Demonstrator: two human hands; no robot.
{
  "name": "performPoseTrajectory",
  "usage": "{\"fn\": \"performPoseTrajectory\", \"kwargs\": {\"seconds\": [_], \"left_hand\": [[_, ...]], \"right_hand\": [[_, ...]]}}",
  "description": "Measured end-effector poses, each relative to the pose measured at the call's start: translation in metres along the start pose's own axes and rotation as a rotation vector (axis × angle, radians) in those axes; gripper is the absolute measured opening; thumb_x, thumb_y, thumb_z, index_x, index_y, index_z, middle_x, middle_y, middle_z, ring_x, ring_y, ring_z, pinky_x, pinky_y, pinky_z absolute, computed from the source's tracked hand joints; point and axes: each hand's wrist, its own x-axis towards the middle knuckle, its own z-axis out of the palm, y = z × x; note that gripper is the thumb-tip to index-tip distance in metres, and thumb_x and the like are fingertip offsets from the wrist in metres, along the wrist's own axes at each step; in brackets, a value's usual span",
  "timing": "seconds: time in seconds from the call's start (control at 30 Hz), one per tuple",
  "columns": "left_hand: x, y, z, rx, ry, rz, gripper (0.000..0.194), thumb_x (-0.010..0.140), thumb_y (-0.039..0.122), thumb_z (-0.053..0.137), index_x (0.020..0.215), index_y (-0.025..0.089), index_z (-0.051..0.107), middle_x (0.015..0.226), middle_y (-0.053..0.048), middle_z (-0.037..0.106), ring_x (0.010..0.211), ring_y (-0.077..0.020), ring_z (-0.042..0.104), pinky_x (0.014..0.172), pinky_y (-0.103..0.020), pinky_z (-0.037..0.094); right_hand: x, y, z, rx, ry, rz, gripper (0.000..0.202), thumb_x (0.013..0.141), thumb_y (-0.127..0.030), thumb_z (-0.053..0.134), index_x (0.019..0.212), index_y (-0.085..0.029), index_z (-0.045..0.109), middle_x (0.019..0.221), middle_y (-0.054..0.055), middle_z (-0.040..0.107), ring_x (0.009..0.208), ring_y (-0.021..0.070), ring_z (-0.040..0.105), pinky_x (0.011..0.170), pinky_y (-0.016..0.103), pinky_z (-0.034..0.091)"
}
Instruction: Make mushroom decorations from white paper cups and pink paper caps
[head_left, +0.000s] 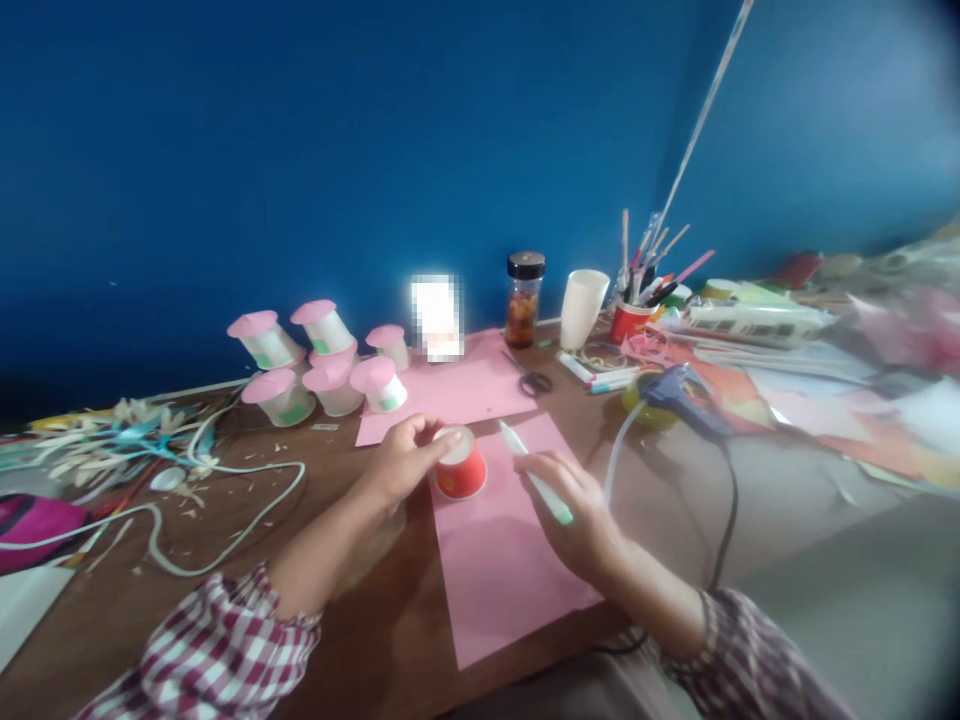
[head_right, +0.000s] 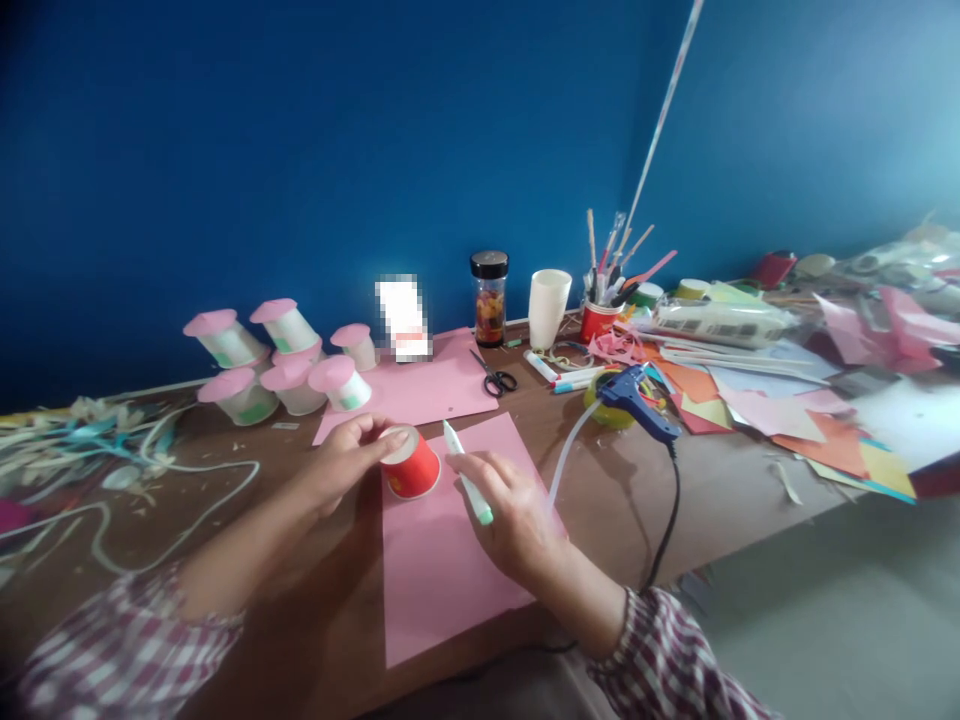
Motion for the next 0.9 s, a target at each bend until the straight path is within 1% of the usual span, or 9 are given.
{"fn": "performPoseTrajectory", "kwargs": {"seconds": [0.1,0.23,0.37,0.47,0.57,0.63,0.73,0.8,0.9], "left_hand": [[0.0,0.0,0.0,-0.014,-0.007,0.015,0.041,0.067,0.049,0.073,0.089,0.016,0.064,0.087,-0.004,0.069,0.081,-0.0184,0.062,0.077,-0.031,0.045],[-0.002,0.0,0.0,-0.077,-0.013,-0.007,0.039,0.067,0.048,0.074,0.088,0.016,0.065,0.087,-0.004,0.068,0.079,-0.0174,0.062,0.076,-0.031,0.046],[-0.003,0.007,-0.003,-0.232,-0.003,-0.06,0.038,0.066,0.045,0.076,0.087,0.015,0.066,0.087,-0.005,0.067,0.08,-0.0166,0.061,0.073,-0.03,0.047],[0.0,0.018,-0.012,-0.319,0.053,-0.065,0.039,0.065,0.043,0.078,0.091,0.016,0.066,0.089,-0.004,0.066,0.081,-0.0151,0.059,0.068,-0.027,0.048],[0.005,0.032,-0.02,-0.342,0.096,-0.039,0.037,0.064,0.042,0.079,0.087,0.017,0.066,0.088,-0.003,0.065,0.078,-0.014,0.059,0.065,-0.025,0.049],[0.009,0.04,-0.02,-0.352,0.09,-0.023,0.037,0.063,0.041,0.08,0.086,0.017,0.066,0.088,-0.003,0.065,0.078,-0.0138,0.059,0.067,-0.026,0.05],[0.015,0.048,-0.006,-0.337,0.055,-0.015,0.037,0.065,0.041,0.078,0.089,0.016,0.065,0.089,-0.004,0.065,0.079,-0.0135,0.06,0.07,-0.027,0.05],[0.02,0.047,0.01,-0.318,0.021,-0.022,0.038,0.066,0.042,0.077,0.09,0.016,0.065,0.087,-0.004,0.066,0.079,-0.0147,0.061,0.07,-0.029,0.05],[0.026,0.043,0.037,-0.283,-0.036,-0.018,0.036,0.066,0.042,0.077,0.087,0.015,0.065,0.086,-0.005,0.067,0.078,-0.0158,0.062,0.071,-0.032,0.05]], "right_hand": [[-0.003,0.002,0.001,-0.007,-0.001,-0.002,0.031,0.091,-0.012,0.05,0.121,-0.022,0.054,0.104,0.009,0.065,0.094,0.0203,0.063,0.082,0.035,0.053],[-0.006,0.004,-0.001,0.004,0.06,-0.048,0.033,0.089,-0.01,0.051,0.12,-0.021,0.054,0.104,0.01,0.065,0.094,0.0212,0.062,0.08,0.037,0.053],[-0.008,0.003,-0.003,0.061,0.189,-0.081,0.035,0.087,-0.007,0.053,0.119,-0.022,0.055,0.099,0.009,0.066,0.088,0.0205,0.064,0.075,0.036,0.054],[-0.008,0.0,-0.009,0.108,0.31,-0.106,0.038,0.084,-0.005,0.056,0.118,-0.022,0.056,0.095,0.008,0.067,0.085,0.0198,0.065,0.071,0.035,0.055],[-0.006,-0.005,-0.022,0.158,0.437,-0.117,0.042,0.081,-0.001,0.057,0.118,-0.021,0.058,0.093,0.006,0.068,0.081,0.0188,0.065,0.069,0.035,0.056],[-0.008,-0.009,-0.035,0.162,0.488,-0.083,0.043,0.081,0.0,0.057,0.117,-0.022,0.058,0.091,0.005,0.068,0.078,0.0179,0.065,0.068,0.034,0.056],[-0.019,-0.014,-0.057,0.158,0.485,-0.027,0.042,0.081,-0.001,0.057,0.116,-0.023,0.06,0.09,0.005,0.067,0.077,0.0183,0.065,0.067,0.035,0.056],[-0.031,-0.016,-0.07,0.146,0.439,-0.004,0.043,0.081,-0.002,0.057,0.119,-0.023,0.059,0.091,0.006,0.066,0.078,0.0186,0.064,0.066,0.034,0.055],[-0.049,-0.017,-0.084,0.041,0.361,-0.012,0.045,0.079,-0.003,0.06,0.12,-0.022,0.058,0.092,0.005,0.065,0.08,0.0183,0.063,0.065,0.03,0.054]]}}
